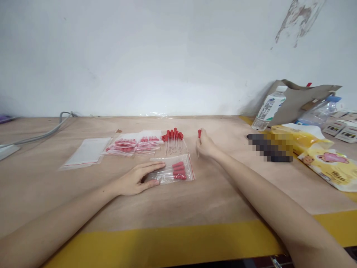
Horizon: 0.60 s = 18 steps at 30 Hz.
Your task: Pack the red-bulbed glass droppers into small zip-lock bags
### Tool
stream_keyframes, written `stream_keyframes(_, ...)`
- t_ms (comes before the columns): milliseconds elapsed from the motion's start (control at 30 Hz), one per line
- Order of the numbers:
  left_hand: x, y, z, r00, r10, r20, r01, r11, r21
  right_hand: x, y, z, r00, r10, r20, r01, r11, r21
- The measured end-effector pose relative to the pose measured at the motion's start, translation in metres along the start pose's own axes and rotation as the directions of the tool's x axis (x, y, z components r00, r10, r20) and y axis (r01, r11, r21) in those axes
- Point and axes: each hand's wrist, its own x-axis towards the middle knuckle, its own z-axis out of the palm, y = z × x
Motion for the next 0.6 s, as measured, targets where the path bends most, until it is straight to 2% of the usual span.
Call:
stream_keyframes(33,0.0,0.0,0.0,1.0,0.002,-0.002,-0.002,1.0,-0.002,-0.006,0.0,-0.003,1.0,0.01,-0.028,-0.006,0.992,0.127)
stream_keyframes(100,0.001,0.0,0.0,1.0,0.002,-0.005,-0.002,1.0,-0.007,-0.02,-0.002,-0.006,0.996,0.072,-0.053,-0.047,0.923,0.383)
stream_keyframes(200,0.001,0.0,0.0,1.0,-0.001,-0.001,0.001,1.0,-0.009,-0.04,-0.005,-0.002,0.981,0.19,-0.044,-0.125,0.785,0.606)
stream_keyframes(267,0.001,0.0,-0.001,1.0,0.003,0.004,-0.003,1.0,-0.007,-0.05,-0.008,0.005,0.968,0.243,-0.061,-0.14,0.728,0.671)
stream_keyframes(367,0.0,0.0,-0.001,1.0,0.006,0.007,-0.006,1.0,-0.002,-0.06,-0.012,0.015,0.965,0.255,-0.067,-0.121,0.653,0.747)
stream_keyframes(467,-0.001,0.0,-0.001,1.0,0.004,0.012,-0.004,1.0,0.0,-0.065,-0.017,0.022,0.97,0.239,-0.031,-0.117,0.579,0.807)
stream_keyframes(600,-0.001,0.001,-0.001,1.0,-0.001,0.022,0.001,1.0,0.005,-0.071,-0.021,0.022,0.967,0.245,0.063,-0.182,0.498,0.848)
